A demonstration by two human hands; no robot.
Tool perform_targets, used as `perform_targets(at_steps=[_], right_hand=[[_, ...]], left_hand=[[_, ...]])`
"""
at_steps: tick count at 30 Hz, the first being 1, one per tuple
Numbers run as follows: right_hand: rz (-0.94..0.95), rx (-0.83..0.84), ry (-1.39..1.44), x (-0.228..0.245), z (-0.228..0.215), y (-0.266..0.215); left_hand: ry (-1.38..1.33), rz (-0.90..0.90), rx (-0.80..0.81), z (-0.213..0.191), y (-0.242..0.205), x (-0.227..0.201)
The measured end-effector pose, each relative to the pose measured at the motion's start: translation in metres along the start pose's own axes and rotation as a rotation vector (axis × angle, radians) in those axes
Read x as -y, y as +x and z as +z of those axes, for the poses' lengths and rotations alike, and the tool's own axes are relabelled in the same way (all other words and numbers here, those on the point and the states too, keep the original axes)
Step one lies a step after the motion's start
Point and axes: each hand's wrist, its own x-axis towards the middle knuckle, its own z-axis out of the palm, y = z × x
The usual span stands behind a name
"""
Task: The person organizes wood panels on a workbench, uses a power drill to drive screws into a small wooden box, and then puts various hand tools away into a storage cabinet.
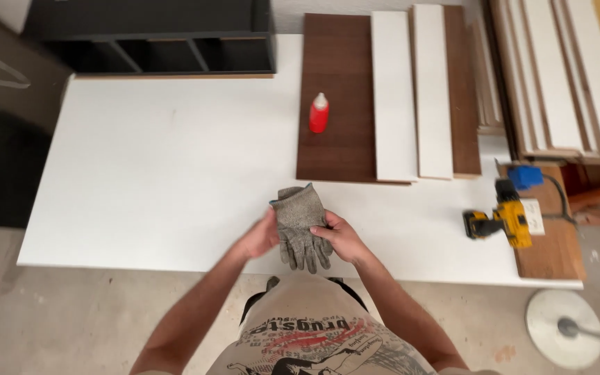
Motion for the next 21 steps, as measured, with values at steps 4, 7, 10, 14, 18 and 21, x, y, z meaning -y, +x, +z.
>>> perform_targets(at_steps=[4, 7, 10, 14, 18, 21], right_hand=[[0.134, 0.023, -0.222, -0.011, -0.002, 0.018], [0.231, -0.059, -0.362, -0.015, 0.013, 0.025], [0.284, -0.108, -0.442, -0.019, 0.017, 0.041], [0.416, -0.029, -0.861, -0.056, 0.006, 0.058], [0.465, -0.090, -1.034, -0.070, 0.018, 0.062], [0.628, -0.226, -1.020, -0.062, 0.043, 0.063]], left_hand=[[-0.165, 0.118, -0.223, -0.003, 0.017, 0.066], [-0.272, 0.200, -0.400, -0.043, 0.034, 0.088], [-0.311, 0.298, -0.547, -0.117, 0.043, 0.060], [-0.338, 0.458, -0.749, -0.229, 0.040, -0.025], [-0.463, 0.643, -0.779, -0.338, 0.045, -0.129], [-0.668, 0.859, -0.726, -0.435, 0.073, -0.192]])
